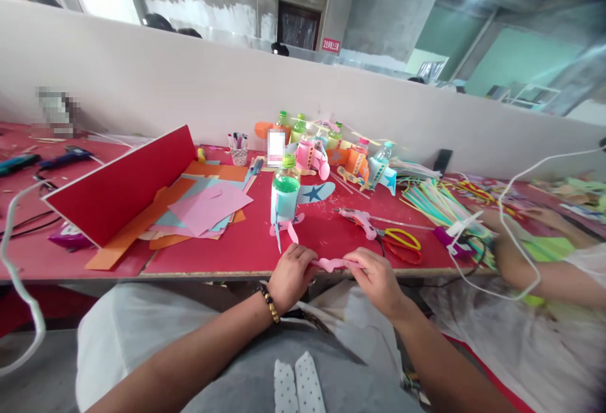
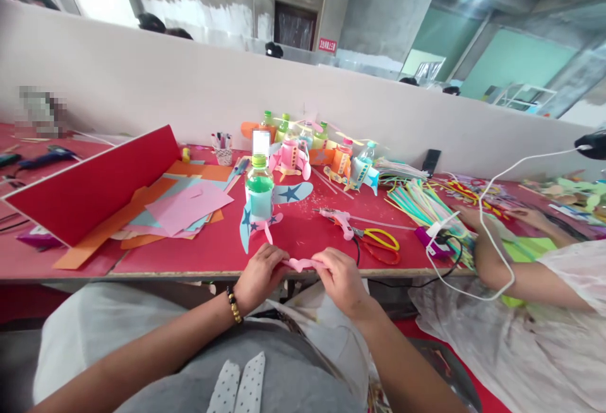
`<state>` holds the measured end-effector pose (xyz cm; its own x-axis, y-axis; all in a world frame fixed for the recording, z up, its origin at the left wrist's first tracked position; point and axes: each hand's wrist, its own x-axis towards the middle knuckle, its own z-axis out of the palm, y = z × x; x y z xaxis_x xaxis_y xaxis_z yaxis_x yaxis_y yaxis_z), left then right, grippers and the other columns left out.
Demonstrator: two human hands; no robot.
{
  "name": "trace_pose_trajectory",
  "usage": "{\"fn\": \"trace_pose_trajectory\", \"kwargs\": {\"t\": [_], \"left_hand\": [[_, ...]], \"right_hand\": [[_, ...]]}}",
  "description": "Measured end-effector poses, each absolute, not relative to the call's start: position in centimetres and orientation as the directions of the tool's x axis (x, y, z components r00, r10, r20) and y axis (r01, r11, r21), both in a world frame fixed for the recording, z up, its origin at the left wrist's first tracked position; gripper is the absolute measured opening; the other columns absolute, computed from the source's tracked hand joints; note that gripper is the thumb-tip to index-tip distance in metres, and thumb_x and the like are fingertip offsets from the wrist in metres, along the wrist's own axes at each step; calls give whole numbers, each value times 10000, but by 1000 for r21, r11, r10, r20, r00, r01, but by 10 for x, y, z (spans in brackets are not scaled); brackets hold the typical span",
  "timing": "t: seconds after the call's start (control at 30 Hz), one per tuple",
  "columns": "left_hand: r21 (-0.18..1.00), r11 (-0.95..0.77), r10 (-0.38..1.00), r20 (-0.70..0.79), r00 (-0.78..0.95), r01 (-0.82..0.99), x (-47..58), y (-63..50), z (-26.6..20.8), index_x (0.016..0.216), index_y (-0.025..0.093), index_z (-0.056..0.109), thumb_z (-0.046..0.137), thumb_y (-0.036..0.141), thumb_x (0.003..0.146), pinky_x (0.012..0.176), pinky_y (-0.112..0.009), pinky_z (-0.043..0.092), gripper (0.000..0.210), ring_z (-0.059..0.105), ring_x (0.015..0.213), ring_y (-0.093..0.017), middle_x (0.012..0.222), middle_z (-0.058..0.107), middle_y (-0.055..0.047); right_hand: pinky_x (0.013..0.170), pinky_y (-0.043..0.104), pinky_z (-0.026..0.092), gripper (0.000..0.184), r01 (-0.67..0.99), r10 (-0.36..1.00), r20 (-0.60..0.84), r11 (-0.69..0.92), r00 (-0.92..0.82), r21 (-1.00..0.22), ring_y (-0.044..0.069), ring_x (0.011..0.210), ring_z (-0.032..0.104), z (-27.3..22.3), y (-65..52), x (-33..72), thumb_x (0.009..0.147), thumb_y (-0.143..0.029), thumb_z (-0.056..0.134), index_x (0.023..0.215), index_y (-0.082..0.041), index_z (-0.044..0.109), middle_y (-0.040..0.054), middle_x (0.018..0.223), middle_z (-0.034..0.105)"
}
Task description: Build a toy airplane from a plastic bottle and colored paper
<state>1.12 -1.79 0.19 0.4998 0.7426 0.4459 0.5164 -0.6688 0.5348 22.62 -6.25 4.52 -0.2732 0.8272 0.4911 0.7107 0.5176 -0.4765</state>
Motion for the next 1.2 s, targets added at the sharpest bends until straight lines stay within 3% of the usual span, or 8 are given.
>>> {"fn": "trace_pose_trajectory", "kwargs": {"t": [0.07, 0.2, 0.37, 0.57, 0.73, 0.9, 1.2], "left_hand": [[635, -605, 790, 403, 461, 481, 9, -24, 13, 885, 197, 607, 531, 234, 903, 779, -310, 469, 86, 573, 853, -193, 886, 645, -45], [828, -431, 869, 275, 411, 358, -4, -38, 54, 698, 191, 508, 501, 418, 919, 520, -234, 332, 317, 434, 550, -111, 597, 494, 30], [919, -345, 896, 262, 359, 189, -36, -26, 124, 602, 178, 469, 508, 474, 895, 497, -211, 330, 419, 422, 510, -91, 538, 499, 21], [893, -330, 931, 254, 262, 307, -66, 27, 175, 523, 176, 455, 558, 450, 865, 448, -209, 299, 451, 368, 431, -71, 458, 459, 28], [870, -345, 936, 294, 191, 351, -76, 69, 188, 488, 169, 453, 577, 395, 846, 438, -204, 289, 441, 361, 417, -61, 429, 457, 20], [930, -276, 957, 244, 155, 244, -81, 95, 189, 496, 175, 429, 621, 337, 805, 426, -204, 262, 398, 348, 411, -54, 428, 412, 38], [973, -149, 985, 131, 112, 177, -80, 110, 184, 494, 177, 419, 630, 300, 790, 398, -204, 208, 383, 303, 379, -49, 396, 388, 42]], "right_hand": [[689, 335, 502, 153, 687, 877, 434, 445, -206, -574, 220, 739, 642, 66, -59, 227, 931, -302, 515, 860, -259, 644, 41, 787, 674], [588, 309, 495, 65, 555, 932, 356, 331, -68, -763, 190, 600, 614, 107, -41, 228, 852, -302, 613, 843, -248, 647, 4, 655, 646], [479, 244, 474, 159, 187, 953, 290, 301, -84, -935, 135, 473, 580, 149, -5, 218, 777, -325, 697, 789, -204, 594, -16, 580, 633], [429, 227, 476, 233, 32, 943, 309, 316, -124, -948, 122, 426, 562, 175, 49, 191, 686, -318, 755, 746, -178, 578, -8, 542, 633], [404, 195, 432, 206, -3, 955, 274, 275, -111, -961, 104, 406, 552, 187, 96, 171, 723, -230, 746, 711, -169, 549, -13, 510, 611], [392, 186, 412, 193, -7, 975, 204, 204, -85, -979, 90, 384, 527, 193, 118, 159, 775, -98, 676, 665, -168, 533, -12, 485, 593], [371, 176, 384, 231, 55, 985, 156, 160, -80, -986, 83, 361, 505, 195, 132, 155, 748, -81, 687, 617, -173, 520, -7, 456, 585]]}}
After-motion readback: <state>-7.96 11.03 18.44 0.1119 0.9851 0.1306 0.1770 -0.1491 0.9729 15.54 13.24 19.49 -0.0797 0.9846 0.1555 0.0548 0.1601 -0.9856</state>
